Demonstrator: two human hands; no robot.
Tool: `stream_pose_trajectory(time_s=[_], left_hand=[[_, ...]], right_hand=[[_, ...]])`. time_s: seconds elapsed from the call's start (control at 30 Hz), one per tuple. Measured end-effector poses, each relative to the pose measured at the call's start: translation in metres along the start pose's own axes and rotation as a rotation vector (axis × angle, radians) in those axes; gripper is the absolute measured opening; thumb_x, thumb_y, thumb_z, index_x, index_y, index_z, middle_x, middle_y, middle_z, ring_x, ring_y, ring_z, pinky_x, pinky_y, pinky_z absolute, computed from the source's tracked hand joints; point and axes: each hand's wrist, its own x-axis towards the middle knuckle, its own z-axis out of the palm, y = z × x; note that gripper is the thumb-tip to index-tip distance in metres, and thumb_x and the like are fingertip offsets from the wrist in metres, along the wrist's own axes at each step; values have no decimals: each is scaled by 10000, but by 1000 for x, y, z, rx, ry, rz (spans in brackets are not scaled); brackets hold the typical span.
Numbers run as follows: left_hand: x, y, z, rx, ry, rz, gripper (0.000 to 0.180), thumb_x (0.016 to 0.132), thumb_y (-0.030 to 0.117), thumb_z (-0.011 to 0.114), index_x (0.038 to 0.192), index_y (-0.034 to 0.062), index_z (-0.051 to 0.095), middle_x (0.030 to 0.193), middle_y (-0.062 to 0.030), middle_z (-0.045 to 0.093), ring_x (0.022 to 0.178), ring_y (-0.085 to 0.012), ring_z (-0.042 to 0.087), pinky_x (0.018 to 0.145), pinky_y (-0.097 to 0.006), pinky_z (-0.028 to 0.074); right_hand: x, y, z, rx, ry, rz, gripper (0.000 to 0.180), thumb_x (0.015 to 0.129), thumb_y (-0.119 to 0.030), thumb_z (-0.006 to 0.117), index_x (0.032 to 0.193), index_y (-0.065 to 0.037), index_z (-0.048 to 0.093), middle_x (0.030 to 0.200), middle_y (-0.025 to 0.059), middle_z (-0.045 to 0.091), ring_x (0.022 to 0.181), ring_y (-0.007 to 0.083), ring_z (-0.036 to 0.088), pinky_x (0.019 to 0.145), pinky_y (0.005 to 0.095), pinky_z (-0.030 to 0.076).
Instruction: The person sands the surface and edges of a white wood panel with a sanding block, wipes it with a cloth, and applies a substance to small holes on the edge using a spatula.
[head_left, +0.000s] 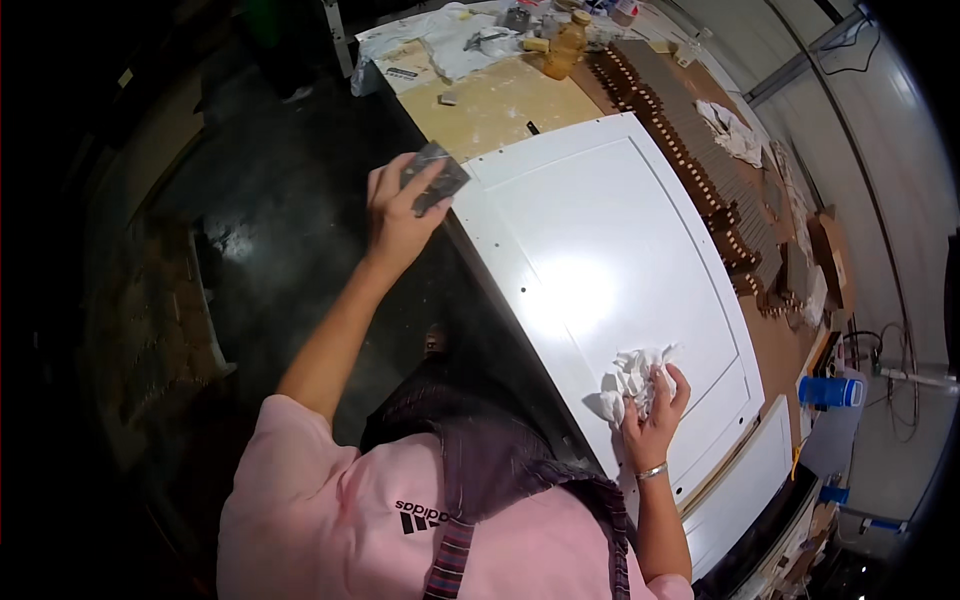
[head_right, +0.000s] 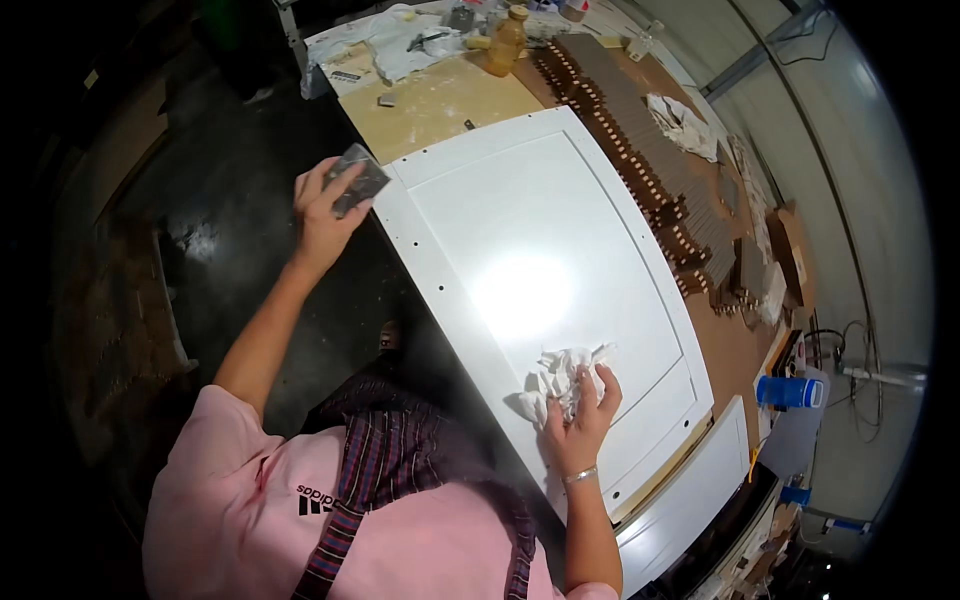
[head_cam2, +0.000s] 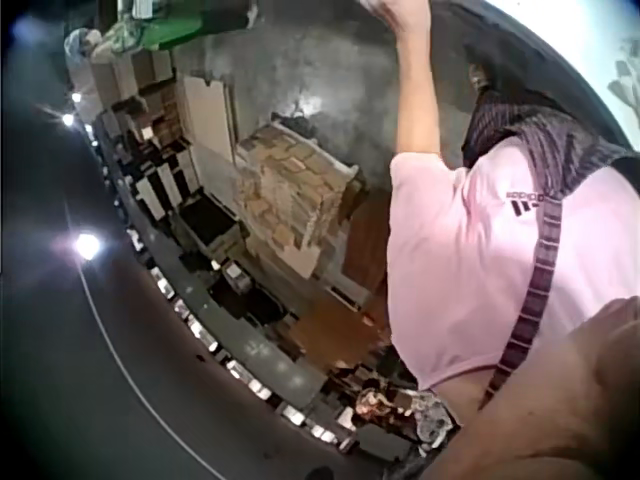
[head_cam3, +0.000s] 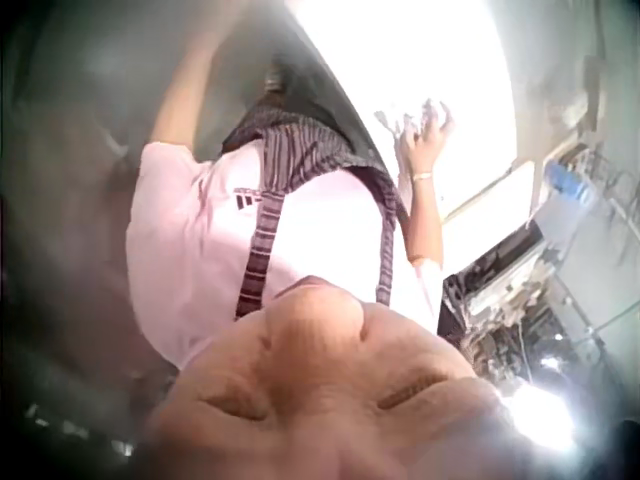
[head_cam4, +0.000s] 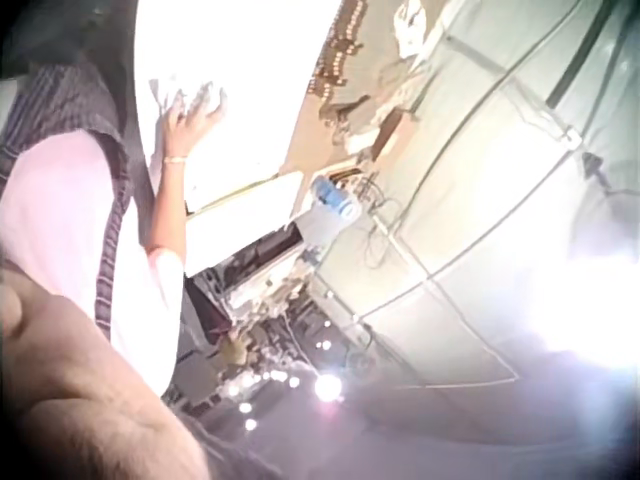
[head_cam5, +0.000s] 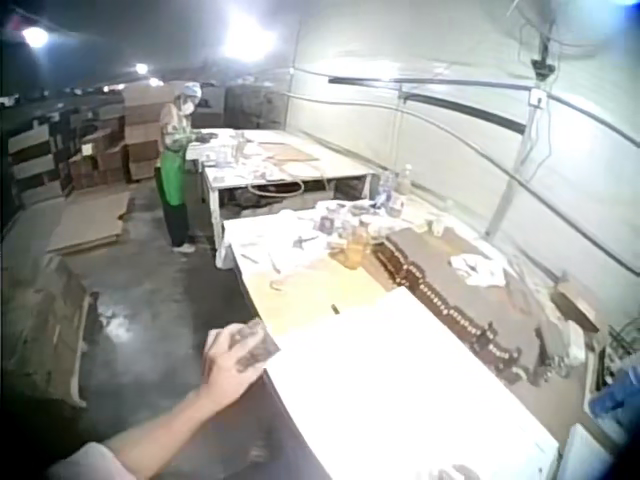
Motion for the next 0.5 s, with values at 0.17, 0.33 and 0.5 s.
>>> stream_pose_trajectory(time_s=[0.17, 0.33, 0.5], left_hand=[[-28, 24, -29, -138, -322, 233, 558, 662, 172, 851, 1207, 174, 731, 1251, -134, 606, 1132, -349, 552, 977, -434, 481], [30, -45, -23, 204, -39, 93, 483, 690, 118, 823, 1165, 136, 736, 1255, -165, 604, 1059, -377, 546, 905, -453, 491], [-68, 106, -30, -319, -481, 292, 529, 636, 141, 836, 1156, 169, 745, 1284, -163, 596, 1088, -351, 566, 905, -478, 475]], right_hand=[[-1, -2, 2, -35, 23, -25, 558, 749, -109, 725, 1288, -32, 605, 1385, 218, 446, 1279, 401, 457, 1063, 464, 413], [4, -9, 2, -43, 24, 2, 561, 743, -111, 722, 1287, -35, 608, 1370, 213, 465, 1272, 404, 460, 1062, 465, 412], [9, -6, -6, -138, 35, -57, 494, 733, -77, 698, 1223, -43, 651, 1315, 220, 521, 1210, 408, 498, 1007, 466, 443]])
